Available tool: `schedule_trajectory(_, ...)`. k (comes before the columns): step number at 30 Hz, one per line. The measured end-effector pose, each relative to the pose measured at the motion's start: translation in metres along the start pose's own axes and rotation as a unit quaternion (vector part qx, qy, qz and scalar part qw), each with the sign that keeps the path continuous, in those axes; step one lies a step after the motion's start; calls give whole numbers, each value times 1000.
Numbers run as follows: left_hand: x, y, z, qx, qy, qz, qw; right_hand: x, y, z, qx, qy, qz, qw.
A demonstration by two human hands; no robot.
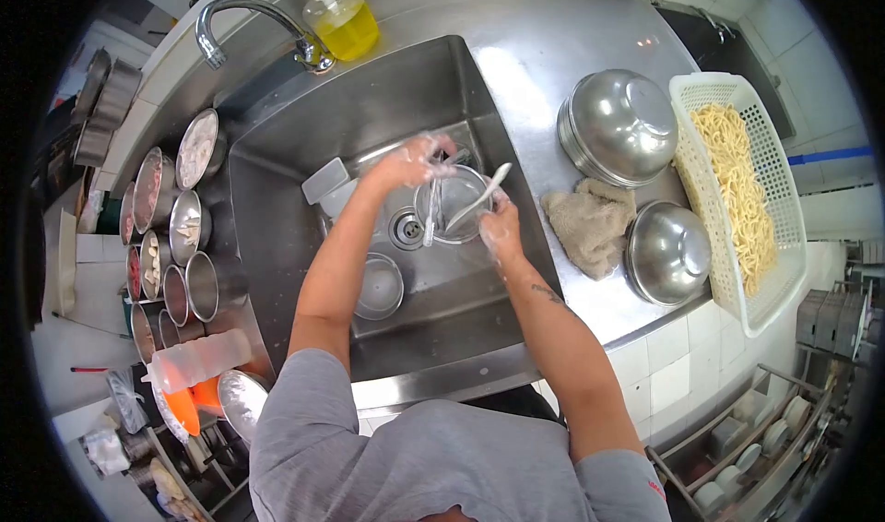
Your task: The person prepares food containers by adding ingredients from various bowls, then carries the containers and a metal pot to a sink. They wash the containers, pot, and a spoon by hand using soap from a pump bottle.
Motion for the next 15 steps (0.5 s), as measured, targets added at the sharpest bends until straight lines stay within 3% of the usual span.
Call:
schedule_trajectory(2,-1,-33,8,-3,-4,91,996,-3,2,-5,15,-23,0,1000)
schedule_trajectory(6,5,38,-26,-16,-14,-111,994,15,-12,22,-39,-62,-4,997)
schedule_trajectory(9,7,49,-48,-22,-3,-146,989,12,-13,22,-34,-50,12,998)
schedule_trajectory(12,15,25,-64,77,-53,-106,990,20,-12,31,-59,-98,-26,993)
schedule_trajectory(13,13,25,-41,131,9,-94,987,20,-10,35,-62,-94,-34,993)
schedule_trajectory(15,26,12,65,236,237,-182,925,21,-6,39,-69,-87,-53,992)
Point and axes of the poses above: each hand's wrist, its own x-axis away from the middle knuckle, its own y-axis out of the back of the hand, z = x × y, the point moved 10 cm from there along -x, towards the middle knuckle, and after that the axes turned 2 degrees about -x, right-handed, at the moved point
